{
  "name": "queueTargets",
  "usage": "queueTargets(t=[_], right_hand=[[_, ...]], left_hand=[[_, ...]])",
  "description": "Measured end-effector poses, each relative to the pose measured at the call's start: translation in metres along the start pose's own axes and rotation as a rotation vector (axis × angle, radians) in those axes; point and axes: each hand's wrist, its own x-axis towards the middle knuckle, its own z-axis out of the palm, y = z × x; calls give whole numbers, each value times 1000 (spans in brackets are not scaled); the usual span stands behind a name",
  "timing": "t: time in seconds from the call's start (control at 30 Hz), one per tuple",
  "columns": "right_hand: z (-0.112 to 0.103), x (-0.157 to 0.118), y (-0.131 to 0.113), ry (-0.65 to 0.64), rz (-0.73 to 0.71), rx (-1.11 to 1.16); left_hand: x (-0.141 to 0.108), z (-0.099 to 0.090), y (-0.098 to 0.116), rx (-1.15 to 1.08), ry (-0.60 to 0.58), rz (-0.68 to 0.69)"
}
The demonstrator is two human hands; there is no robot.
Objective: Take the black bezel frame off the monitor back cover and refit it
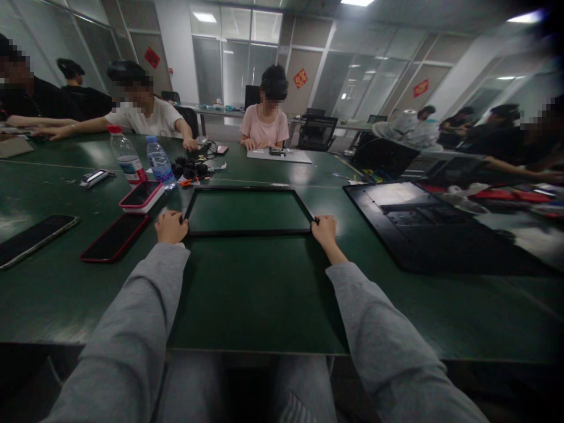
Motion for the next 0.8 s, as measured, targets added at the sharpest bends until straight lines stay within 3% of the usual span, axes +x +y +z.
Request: queueTargets(t=[0.27,0.37,0.53,0.67,0.8], right_hand=[[-1,-1,-3,11,-11,6],[-9,-3,-14,88,-38,131],[-26,-10,-30,335,-119,297],[-25,-12,-29,281,-87,319],[-15,-8,-22,281,-116,383]], left_hand=[[-1,-3,4,-1,47,44],[-3,-9,10,-46,169,92],[-7,-21,24,-243,425,133],[-8,-18,26,-371,385,82],[-4,-10,23,-422,418,136]])
